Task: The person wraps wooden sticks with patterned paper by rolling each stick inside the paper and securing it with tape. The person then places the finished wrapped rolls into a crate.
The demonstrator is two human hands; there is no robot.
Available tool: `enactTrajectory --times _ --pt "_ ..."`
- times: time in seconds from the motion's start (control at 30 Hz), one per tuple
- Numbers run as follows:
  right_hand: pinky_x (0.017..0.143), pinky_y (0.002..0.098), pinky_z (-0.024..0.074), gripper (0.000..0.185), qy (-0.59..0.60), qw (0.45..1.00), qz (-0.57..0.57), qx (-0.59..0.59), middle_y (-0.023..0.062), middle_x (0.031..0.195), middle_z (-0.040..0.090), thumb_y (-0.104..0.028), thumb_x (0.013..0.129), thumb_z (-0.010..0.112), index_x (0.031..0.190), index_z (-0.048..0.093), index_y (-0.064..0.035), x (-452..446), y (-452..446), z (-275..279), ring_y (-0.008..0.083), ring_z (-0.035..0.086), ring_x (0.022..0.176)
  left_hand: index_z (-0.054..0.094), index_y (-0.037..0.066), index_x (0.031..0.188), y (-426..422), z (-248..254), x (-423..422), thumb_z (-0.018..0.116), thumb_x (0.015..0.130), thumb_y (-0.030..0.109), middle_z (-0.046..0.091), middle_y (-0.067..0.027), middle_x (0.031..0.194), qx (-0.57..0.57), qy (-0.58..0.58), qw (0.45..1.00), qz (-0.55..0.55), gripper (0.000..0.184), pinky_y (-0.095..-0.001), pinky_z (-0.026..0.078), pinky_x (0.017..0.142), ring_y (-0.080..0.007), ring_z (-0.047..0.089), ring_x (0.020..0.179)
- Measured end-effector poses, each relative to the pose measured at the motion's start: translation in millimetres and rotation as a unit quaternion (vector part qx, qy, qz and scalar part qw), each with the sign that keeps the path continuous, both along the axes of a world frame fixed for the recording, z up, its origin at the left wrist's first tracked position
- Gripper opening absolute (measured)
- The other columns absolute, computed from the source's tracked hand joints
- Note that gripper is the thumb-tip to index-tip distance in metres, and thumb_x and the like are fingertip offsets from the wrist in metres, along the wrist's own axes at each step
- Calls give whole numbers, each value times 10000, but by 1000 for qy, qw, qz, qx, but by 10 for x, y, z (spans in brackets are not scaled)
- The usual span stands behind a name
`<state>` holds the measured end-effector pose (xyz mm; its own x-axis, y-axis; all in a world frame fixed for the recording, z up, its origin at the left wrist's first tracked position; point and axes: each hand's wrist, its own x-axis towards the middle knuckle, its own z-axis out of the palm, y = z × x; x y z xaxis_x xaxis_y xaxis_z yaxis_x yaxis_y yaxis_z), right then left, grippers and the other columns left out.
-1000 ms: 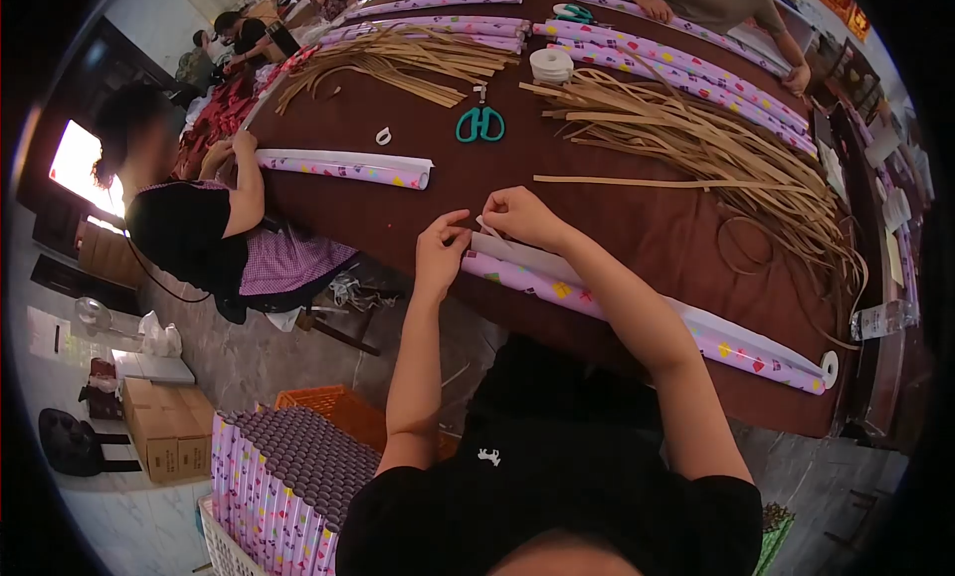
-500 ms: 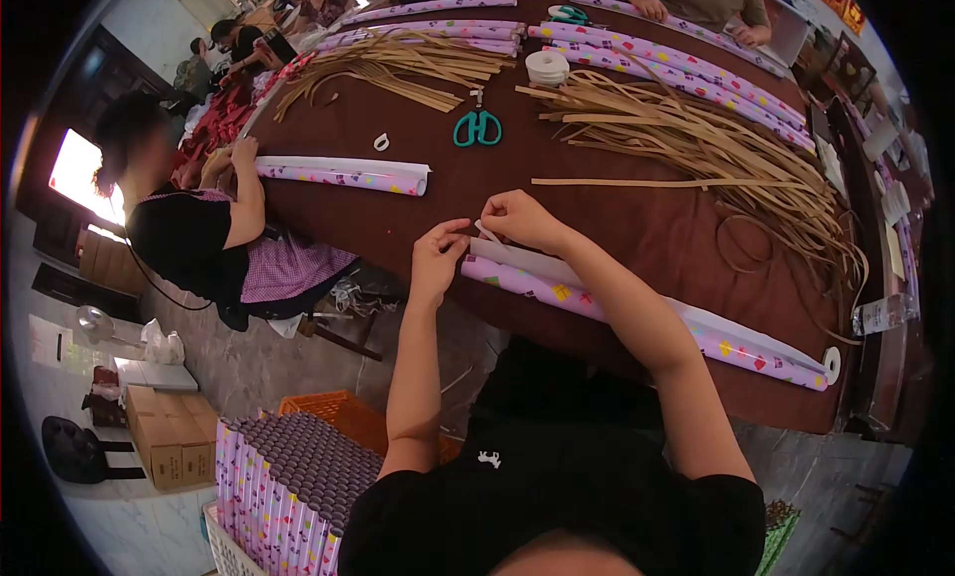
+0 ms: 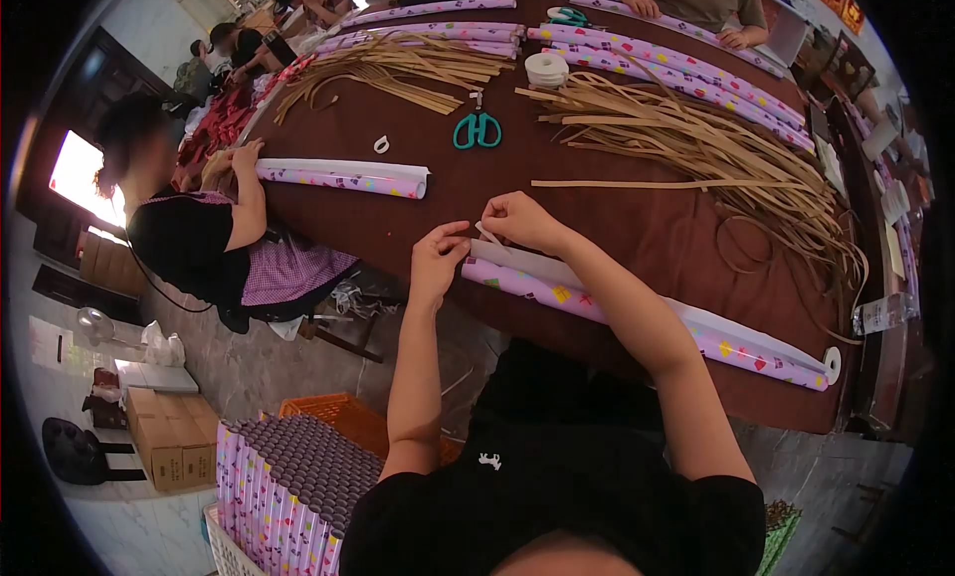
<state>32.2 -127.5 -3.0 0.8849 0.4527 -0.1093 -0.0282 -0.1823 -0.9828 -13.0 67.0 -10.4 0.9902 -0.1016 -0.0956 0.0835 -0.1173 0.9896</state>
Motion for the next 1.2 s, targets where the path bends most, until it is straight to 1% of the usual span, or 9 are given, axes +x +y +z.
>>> enactTrajectory --times 0.33,0.37,0.47,0.53,0.63,0.77,0.87,0.93,1.2 --pt "625 349 521 228 -136 990 -26 -40 142 738 696 -236 771 676 816 725 -17 37 27 -102 195 665 674 648 34 1099 -100 -312 116 575 860 26 659 -38 773 122 -122 984 48 250 -258 481 648 -92 591 698" --pt "563 317 500 195 -166 985 -25 -48 97 680 672 -205 793 682 821 709 -13 -7 18 -66 131 624 601 647 19 1094 -148 -214 72 539 901 40 667 -42 832 126 -87 987 48 222 -267 490 687 -99 598 757" --pt "652 415 524 219 -238 960 -77 -125 143 754 699 -252 766 657 790 706 -40 -27 42 -74 292 674 708 632 -14 1123 -183 -301 89 457 969 63 672 -93 985 91 -157 982 57 245 -294 504 777 -165 625 874" --pt "683 418 532 193 -187 966 -59 -171 139 772 697 -219 735 658 817 709 -53 -42 -1 58 302 681 768 620 -8 1144 -369 -57 -150 508 931 92 619 -177 1137 402 -327 838 171 260 -418 486 820 -316 599 1023" --pt "658 409 521 150 -200 960 -84 -177 124 769 703 -166 741 660 795 696 -31 88 23 -11 288 677 757 625 1 1117 -647 -71 -382 546 904 125 615 -161 1091 330 -392 853 96 259 -439 455 866 -342 570 1031" --pt "642 386 516 144 -165 981 -53 -93 105 738 705 -148 771 641 765 683 -10 77 -142 133 256 678 740 626 1 1041 -1008 -11 -788 600 875 174 583 -176 1031 400 -475 750 -228 241 -492 409 889 -375 526 1005" --pt "630 363 514 157 -186 972 -66 -129 79 713 709 -131 803 619 739 672 2 138 -161 151 217 682 709 617 -2 1046 -1227 45 -874 646 848 199 571 -186 1043 406 -507 711 -270 284 -516 397 885 -386 516 1009" --pt "632 350 518 177 -127 990 -58 -27 72 710 713 -115 822 606 703 655 7 28 -249 315 200 685 681 613 1 1062 -1311 69 -896 669 828 201 569 -186 1058 378 -498 723 -294 313 -511 400 881 -391 517 1006" --pt "649 354 515 167 -183 973 -139 -38 87 731 700 -150 886 579 788 565 -16 180 -548 508 213 690 697 589 11 1156 -1278 -56 -757 719 782 166 561 -199 1110 333 -480 730 -355 425 -487 399 891 -404 505 1034"
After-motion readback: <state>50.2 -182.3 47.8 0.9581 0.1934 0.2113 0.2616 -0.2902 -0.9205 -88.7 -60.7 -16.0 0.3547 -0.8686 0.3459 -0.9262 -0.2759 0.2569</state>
